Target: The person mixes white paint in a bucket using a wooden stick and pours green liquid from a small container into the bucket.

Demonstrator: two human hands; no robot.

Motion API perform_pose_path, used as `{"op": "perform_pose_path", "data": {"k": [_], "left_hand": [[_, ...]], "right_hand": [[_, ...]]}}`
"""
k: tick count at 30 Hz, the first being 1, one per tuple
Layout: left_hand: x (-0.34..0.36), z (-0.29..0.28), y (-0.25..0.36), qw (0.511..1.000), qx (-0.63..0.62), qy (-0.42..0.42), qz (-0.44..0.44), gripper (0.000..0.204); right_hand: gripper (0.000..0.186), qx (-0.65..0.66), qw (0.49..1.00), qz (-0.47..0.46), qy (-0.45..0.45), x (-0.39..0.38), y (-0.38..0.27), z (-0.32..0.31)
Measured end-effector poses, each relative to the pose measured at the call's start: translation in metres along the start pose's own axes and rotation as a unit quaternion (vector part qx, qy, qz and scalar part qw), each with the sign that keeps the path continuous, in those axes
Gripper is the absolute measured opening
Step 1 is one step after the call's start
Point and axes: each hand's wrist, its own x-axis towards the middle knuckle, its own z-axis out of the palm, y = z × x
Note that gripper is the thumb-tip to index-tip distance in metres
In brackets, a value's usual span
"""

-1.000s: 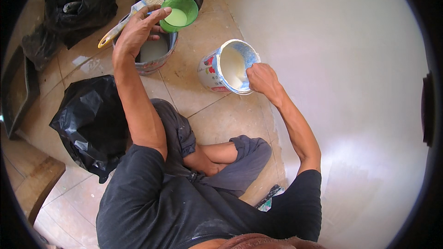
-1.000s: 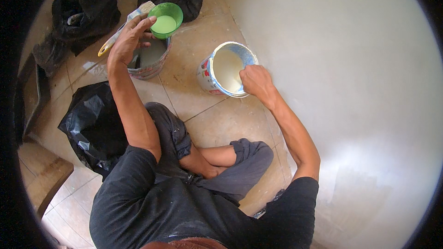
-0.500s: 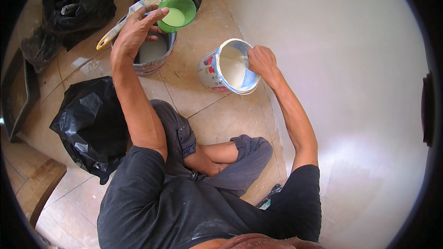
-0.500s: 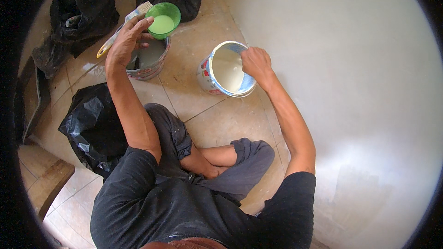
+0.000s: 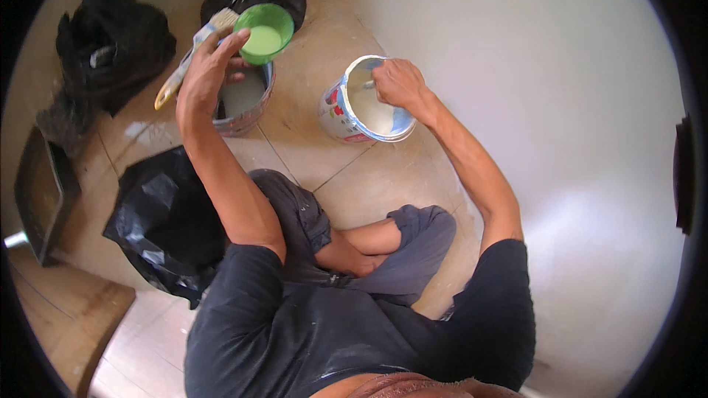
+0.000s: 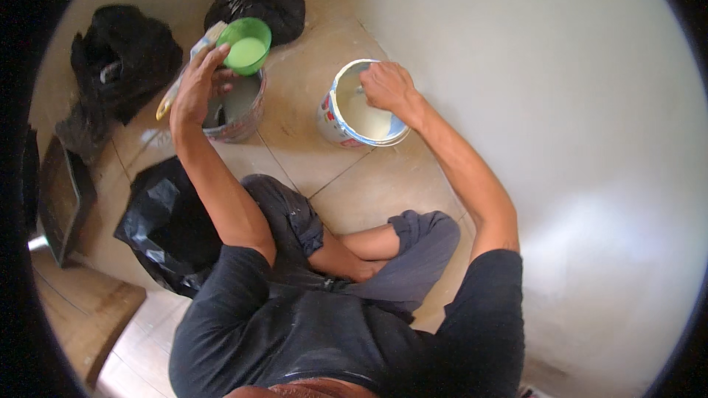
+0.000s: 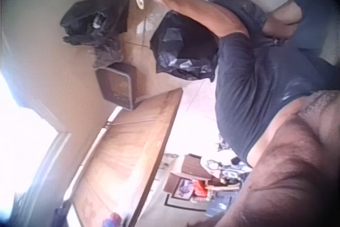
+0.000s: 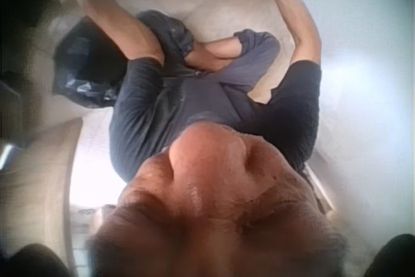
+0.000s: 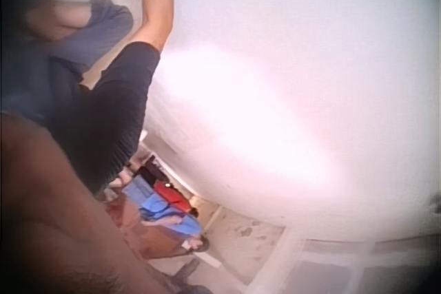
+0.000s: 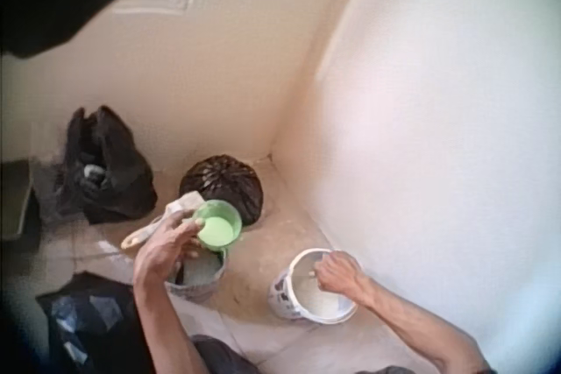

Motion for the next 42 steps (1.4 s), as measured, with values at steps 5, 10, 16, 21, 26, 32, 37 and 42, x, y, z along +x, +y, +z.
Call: {"op": "perform_pose_path", "data": {"k": [5, 10, 16, 21, 26, 32, 37, 42], "left_hand": [[0.000, 0.004, 0.001, 1.000, -0.025, 0.002, -0.015, 0.066], [0.004, 0.005, -0.001, 0.999, -0.030, -0.022, -0.012, 0.058], [0.004, 0.003, -0.004, 0.999, -0.031, 0.007, -0.008, 0.065], [0.006, 0.005, -0.008, 0.999, -0.042, 0.002, -0.011, 0.061], [0.005, 0.001, -0.009, 0.999, -0.038, 0.005, -0.015, 0.053], [0.003, 0.004, -0.005, 0.999, -0.040, -0.014, -0.012, 0.064], [0.007, 0.020, -0.007, 1.000, -0.010, -0.003, -0.011, 0.056], [0.012, -0.018, -0.018, 0.998, -0.055, -0.039, -0.010, 0.054]], "right_hand": [[0.004, -0.034, 0.999, 0.022, 0.023, -0.027, 0.026, 0.013], [0.006, 0.043, 0.991, 0.013, -0.126, -0.058, -0.002, -0.009], [0.005, 0.068, 0.997, -0.044, -0.020, -0.016, -0.016, 0.001], [0.008, -0.005, 0.997, 0.030, 0.066, -0.008, 0.019, 0.015], [0.008, -0.017, 0.998, 0.036, -0.041, -0.034, 0.023, 0.016], [0.009, 0.058, 0.990, -0.049, -0.119, -0.039, -0.016, -0.014], [0.009, 0.058, 0.997, -0.036, 0.043, -0.011, 0.006, 0.013], [0.011, -0.070, 0.986, 0.011, 0.153, -0.003, 0.024, 0.030]]}}
